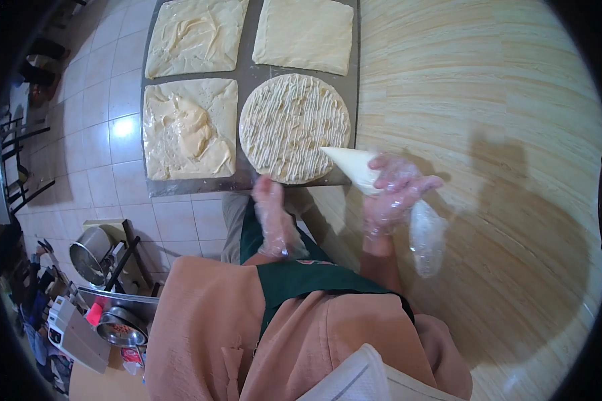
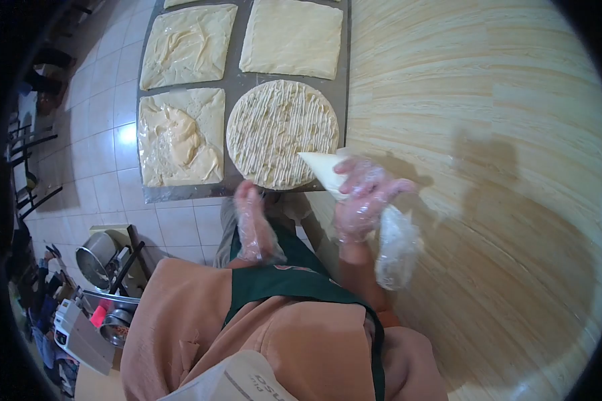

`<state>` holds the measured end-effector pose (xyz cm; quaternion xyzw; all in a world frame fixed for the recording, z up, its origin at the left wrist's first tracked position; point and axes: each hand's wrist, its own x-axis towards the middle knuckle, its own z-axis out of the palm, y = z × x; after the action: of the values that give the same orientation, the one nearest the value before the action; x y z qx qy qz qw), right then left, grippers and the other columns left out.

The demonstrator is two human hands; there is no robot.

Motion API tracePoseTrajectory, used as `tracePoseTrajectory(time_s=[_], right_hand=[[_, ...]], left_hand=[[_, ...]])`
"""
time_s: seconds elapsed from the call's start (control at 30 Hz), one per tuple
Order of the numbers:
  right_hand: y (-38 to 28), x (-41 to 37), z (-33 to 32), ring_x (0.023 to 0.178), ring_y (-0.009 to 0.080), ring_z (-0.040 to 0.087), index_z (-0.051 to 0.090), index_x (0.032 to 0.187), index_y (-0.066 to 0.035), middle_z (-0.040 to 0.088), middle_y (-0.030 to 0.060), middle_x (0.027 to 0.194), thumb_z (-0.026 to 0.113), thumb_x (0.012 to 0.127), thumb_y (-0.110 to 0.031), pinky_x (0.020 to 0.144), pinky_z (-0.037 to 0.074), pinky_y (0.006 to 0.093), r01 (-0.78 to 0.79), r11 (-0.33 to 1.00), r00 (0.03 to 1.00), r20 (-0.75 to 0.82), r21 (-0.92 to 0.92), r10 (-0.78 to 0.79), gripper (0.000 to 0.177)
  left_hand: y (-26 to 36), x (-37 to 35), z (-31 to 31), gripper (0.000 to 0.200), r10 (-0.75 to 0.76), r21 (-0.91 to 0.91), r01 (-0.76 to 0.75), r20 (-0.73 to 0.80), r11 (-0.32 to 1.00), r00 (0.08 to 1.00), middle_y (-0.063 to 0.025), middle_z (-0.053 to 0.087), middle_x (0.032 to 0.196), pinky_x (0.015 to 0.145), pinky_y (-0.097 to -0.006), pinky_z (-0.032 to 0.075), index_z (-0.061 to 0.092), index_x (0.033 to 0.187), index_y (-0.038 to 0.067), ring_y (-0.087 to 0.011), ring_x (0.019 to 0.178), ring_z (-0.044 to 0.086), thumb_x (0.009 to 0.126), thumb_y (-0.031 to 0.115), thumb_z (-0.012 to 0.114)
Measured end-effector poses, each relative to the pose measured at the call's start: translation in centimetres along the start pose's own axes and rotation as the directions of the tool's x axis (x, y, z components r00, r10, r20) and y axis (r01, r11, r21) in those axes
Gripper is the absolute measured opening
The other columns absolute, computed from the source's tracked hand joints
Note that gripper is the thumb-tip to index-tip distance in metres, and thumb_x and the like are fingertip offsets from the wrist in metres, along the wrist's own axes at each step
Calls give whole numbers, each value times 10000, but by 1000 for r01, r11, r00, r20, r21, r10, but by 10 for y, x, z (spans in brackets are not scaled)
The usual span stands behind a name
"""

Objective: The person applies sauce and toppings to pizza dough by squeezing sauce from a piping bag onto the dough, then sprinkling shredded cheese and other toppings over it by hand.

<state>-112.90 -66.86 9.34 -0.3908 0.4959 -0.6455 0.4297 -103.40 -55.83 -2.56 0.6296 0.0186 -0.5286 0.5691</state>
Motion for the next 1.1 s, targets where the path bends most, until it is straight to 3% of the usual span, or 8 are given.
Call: tracePoseTrajectory(time_s=[0.1,0.2,0.47,0.63,0.7,0.8,0.9,1.1], right_hand=[[21,-29,-7,619,274,562,477,621,-132,499,82,571,293,944,-633,781,460,422,-210,972,971,142,106,194,624],[0,-40,-17,679,270,572,508,691,-109,526,93,648,340,939,-591,809,454,414,-247,968,897,370,-37,243,567],[-58,-25,-16,838,260,598,592,878,-48,599,124,854,467,925,-478,881,439,393,317,853,806,591,-415,-12,451],[-6,-13,-14,938,254,615,645,995,-9,644,144,983,546,917,-408,927,430,379,98,941,961,276,-323,-5,418],[19,-13,-13,986,229,609,653,1026,9,644,144,1054,570,912,-399,926,433,352,-179,983,976,135,38,173,432],[44,-9,5,743,171,594,637,858,13,632,93,773,529,951,-361,762,464,311,-213,971,966,130,-105,225,400],[50,-5,24,627,144,579,610,713,-1,610,69,634,474,986,-335,654,474,292,-176,954,969,128,-243,211,452],[73,32,60,661,161,591,580,714,-2,631,83,692,446,997,-348,672,472,305,42,890,980,191,-454,51,467]], left_hand=[[55,-18,32,457,-291,-425,729,717,537,633,-103,538,1146,985,-372,409,459,1237,27,-210,1072,521,958,388,490],[56,1,55,316,-356,-595,717,623,363,697,-100,590,970,904,-383,475,537,1061,58,-219,903,584,938,347,512],[80,12,74,152,-288,-367,399,321,840,902,-107,616,790,731,-414,543,560,917,62,-265,749,631,856,200,575],[25,24,82,167,-395,-464,526,354,713,847,-95,629,840,763,-367,550,567,938,49,-259,802,647,900,211,576],[35,30,89,200,-487,-455,701,508,549,710,-91,625,828,752,-361,551,563,934,29,-252,798,646,919,228,573],[53,36,90,231,-253,-459,876,838,152,483,-91,620,813,732,-354,551,565,930,30,-245,763,639,931,262,567],[45,72,88,263,-430,-401,810,697,428,573,-107,621,820,757,-360,543,571,923,55,-252,752,624,937,315,540],[47,118,113,391,-388,-340,924,839,173,381,-130,632,863,834,-398,519,574,929,59,-265,818,623,964,419,426]])
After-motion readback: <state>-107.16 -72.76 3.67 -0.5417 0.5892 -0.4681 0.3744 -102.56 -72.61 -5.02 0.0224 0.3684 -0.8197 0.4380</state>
